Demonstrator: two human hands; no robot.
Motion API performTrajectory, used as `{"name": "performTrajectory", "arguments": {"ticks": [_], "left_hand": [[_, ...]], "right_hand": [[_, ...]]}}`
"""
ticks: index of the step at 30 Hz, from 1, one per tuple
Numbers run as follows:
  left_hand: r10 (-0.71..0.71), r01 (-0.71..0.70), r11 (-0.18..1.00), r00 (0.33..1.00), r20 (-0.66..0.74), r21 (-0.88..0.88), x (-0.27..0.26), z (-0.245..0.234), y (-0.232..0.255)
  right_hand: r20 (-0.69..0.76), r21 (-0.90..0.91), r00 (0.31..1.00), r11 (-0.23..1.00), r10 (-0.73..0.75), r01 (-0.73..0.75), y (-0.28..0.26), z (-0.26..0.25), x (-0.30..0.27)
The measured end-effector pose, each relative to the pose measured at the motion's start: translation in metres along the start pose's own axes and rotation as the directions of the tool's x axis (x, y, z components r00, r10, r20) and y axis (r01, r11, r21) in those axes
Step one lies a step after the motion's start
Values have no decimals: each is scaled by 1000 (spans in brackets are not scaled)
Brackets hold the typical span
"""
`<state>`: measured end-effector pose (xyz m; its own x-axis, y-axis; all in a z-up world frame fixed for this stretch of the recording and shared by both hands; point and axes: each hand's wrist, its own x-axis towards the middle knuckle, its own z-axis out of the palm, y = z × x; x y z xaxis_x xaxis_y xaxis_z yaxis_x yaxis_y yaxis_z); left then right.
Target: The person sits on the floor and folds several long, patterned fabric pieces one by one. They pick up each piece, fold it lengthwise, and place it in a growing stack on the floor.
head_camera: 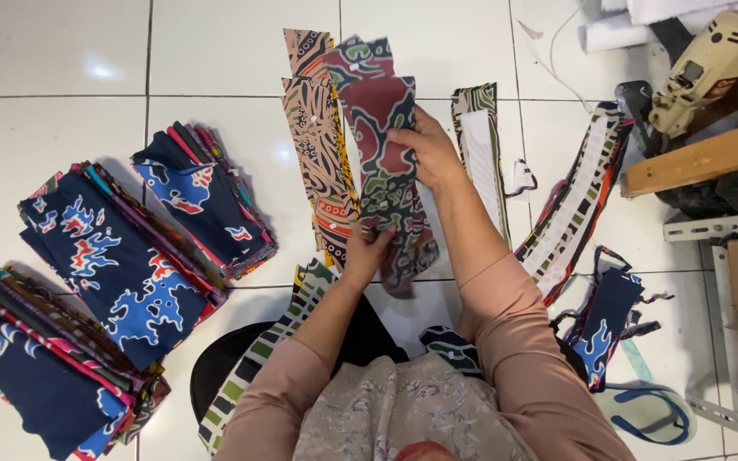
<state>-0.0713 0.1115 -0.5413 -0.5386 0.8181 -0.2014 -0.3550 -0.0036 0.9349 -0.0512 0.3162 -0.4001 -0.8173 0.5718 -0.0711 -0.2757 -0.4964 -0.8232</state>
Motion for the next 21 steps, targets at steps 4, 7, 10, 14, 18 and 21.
{"name": "performTrajectory", "arguments": {"ticks": [4,7,10,14,18,21], "left_hand": [[130,-127,988,991,-24,86,-12,-38,51],[227,-220,969,972,-57,109,0,-59,65],[175,-175,985,971,-164,15,16,-76,50],[16,65,968,948,-319,243,39,-105,5],[3,189,885,911,-411,426,53,-120,-32],[-30,271,801,909,-416,534,54,-121,-41]], "right_hand": [[71,-33,984,985,-165,168,-12,42,32],[168,-36,947,958,-274,284,-5,52,74],[162,-53,955,965,-246,258,28,42,125],[-101,-114,993,992,-63,51,111,8,175],[-263,-279,964,955,23,-99,195,-35,176],[-331,-431,944,888,8,-158,226,-56,183]]}}
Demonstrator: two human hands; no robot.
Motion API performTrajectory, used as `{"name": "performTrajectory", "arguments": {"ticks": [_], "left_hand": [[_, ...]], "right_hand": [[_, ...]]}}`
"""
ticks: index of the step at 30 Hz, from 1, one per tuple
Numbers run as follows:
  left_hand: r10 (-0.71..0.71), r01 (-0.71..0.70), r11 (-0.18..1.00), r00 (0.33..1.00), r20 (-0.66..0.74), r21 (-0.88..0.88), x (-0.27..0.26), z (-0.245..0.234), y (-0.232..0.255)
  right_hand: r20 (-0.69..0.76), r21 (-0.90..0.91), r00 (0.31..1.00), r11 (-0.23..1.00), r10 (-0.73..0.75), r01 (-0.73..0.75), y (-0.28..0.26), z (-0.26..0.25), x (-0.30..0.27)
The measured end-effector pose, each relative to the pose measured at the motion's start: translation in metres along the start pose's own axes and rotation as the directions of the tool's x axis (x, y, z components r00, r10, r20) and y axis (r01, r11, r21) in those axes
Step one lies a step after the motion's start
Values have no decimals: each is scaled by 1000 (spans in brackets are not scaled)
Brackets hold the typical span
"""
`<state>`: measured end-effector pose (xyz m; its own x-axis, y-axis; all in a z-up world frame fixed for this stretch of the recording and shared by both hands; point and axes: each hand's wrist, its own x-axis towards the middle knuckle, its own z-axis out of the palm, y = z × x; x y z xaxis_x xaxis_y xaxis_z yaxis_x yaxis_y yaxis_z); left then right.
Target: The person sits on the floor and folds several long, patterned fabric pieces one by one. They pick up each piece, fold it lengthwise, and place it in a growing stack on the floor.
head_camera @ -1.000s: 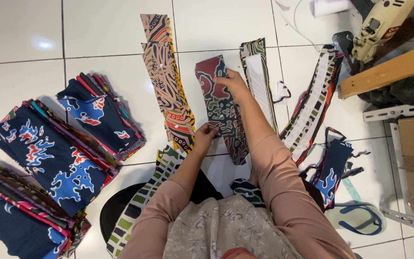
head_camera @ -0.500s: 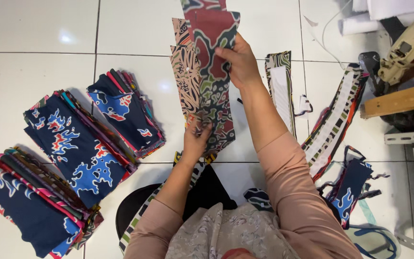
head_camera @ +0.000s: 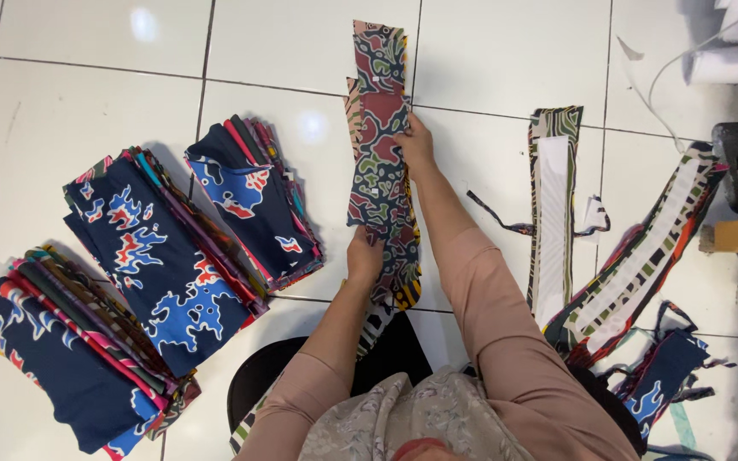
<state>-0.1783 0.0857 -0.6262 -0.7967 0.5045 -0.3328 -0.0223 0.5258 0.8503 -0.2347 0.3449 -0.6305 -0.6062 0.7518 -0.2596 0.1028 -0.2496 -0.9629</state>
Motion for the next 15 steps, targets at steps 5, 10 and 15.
{"name": "performTrajectory", "arguments": {"ticks": [5,10,15], "left_hand": [[-54,54,995,999,4,78,-7,-7,16],[-35,38,998,996,-86,40,-13,-27,50],[246,-268,963,921,-302,-32,-23,-50,91]], "right_hand": [[-66,-259,959,933,-275,249,6,-6,15],[-57,-558,879,745,-473,365,-7,0,0],[36,-160,891,878,-452,452,-48,6,-68]]}}
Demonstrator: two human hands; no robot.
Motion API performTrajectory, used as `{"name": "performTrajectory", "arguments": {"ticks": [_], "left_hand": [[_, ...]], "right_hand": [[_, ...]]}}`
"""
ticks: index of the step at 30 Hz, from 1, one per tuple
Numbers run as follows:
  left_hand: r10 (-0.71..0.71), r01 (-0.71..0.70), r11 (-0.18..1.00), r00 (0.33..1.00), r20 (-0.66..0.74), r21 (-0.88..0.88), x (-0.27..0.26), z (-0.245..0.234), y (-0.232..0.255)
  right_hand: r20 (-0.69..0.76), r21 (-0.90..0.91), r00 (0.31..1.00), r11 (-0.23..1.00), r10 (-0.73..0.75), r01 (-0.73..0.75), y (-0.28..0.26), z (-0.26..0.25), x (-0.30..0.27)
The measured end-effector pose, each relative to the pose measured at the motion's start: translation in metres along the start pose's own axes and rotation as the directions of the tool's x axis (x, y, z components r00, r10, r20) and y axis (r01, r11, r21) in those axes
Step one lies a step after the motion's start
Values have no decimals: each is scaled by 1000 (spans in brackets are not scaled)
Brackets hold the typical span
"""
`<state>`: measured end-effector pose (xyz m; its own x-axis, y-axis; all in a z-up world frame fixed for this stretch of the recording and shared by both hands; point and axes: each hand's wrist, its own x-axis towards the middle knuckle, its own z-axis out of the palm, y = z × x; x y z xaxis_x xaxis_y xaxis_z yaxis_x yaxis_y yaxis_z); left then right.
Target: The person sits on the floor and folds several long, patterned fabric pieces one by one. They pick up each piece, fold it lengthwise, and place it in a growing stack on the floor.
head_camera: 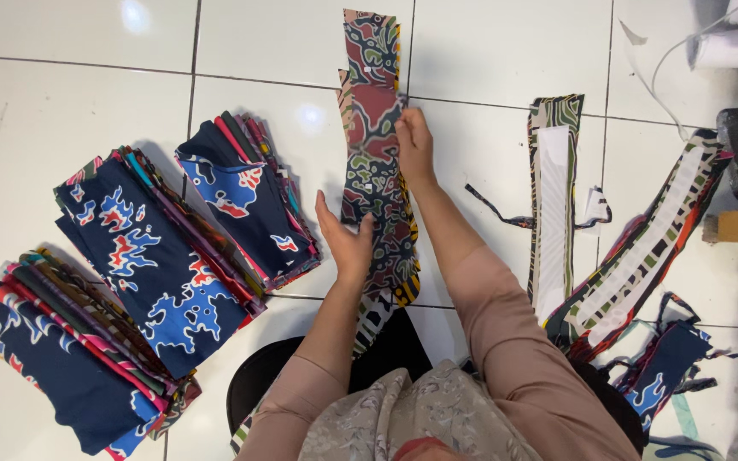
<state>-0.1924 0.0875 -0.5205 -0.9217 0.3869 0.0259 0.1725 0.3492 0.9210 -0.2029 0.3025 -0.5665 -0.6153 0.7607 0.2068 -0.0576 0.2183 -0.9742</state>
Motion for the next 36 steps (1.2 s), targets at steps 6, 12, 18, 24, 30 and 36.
{"name": "performTrajectory", "arguments": {"ticks": [6,12,18,24,30,36], "left_hand": [[152,-179,976,967,204,123,8,-18,22],[-24,284,816,887,461,-504,3,-1,-4],[-265,410,839,882,389,-357,9,32,-75],[-305,441,805,881,362,-396,0,46,-90],[-286,313,938,942,175,-146,9,24,-44],[161,-156,933,987,-12,-325,-5,-13,44]], "right_hand": [[115,559,987,829,-110,27,-110,-34,-80],[43,650,997,756,60,-73,-90,-26,-21],[-49,48,893,894,447,-445,33,8,16],[-172,-154,960,956,222,-249,79,6,4],[-122,-458,991,883,51,-101,6,-12,-21],[139,-551,988,824,-61,129,-136,-110,-110]]}}
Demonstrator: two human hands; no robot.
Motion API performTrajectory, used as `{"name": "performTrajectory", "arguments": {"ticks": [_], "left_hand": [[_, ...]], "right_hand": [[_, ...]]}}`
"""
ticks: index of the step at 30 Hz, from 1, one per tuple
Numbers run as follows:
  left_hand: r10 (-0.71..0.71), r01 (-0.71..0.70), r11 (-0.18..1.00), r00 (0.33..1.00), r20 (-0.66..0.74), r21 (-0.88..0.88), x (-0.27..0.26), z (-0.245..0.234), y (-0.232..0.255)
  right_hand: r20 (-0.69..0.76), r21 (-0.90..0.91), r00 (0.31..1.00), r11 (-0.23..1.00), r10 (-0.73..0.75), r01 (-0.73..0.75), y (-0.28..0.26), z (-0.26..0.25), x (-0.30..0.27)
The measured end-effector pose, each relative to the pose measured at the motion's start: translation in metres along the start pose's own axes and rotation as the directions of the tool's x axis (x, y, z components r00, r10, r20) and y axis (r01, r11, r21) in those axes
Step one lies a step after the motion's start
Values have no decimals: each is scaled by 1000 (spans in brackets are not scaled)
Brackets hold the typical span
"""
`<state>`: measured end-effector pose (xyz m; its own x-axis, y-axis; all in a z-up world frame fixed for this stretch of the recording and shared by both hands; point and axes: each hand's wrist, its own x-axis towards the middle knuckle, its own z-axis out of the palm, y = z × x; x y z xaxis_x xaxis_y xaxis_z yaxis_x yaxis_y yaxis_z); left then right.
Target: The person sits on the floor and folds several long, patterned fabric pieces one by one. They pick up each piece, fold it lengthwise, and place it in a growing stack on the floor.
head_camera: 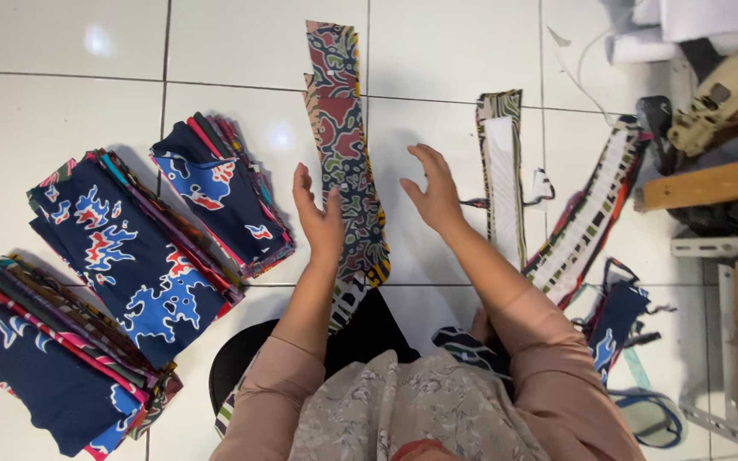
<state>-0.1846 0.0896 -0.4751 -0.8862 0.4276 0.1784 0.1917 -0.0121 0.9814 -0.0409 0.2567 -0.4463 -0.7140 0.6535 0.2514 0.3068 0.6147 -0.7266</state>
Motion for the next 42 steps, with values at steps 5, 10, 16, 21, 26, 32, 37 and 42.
{"name": "performTrajectory", "arguments": {"ticks": [5,10,16,21,26,32,37,42], "left_hand": [[270,-218,909,957,104,-356,-43,-27,136],[438,625,603,261,860,-496,-143,-95,272],[703,712,589,-219,677,-382,-235,-82,345],[698,783,584,-350,624,-213,-271,-67,356],[662,767,623,-415,624,-151,-285,-52,362],[464,482,830,-317,827,-281,-273,-27,326],[-316,-11,945,217,924,326,-260,18,212],[-293,-111,925,401,868,363,-247,85,49]], "right_hand": [[-128,13,991,999,33,-32,-26,-155,-101],[-319,299,887,924,333,-239,-11,-248,-207],[-172,430,860,822,480,-372,43,-243,-299],[84,345,823,758,562,-553,80,-224,-337],[-43,-146,827,815,561,-560,139,-212,-318],[83,-581,927,773,367,-254,206,-168,-273],[153,-620,928,764,339,-177,242,-139,-274],[-10,-560,966,798,259,-220,230,-141,-276]]}}
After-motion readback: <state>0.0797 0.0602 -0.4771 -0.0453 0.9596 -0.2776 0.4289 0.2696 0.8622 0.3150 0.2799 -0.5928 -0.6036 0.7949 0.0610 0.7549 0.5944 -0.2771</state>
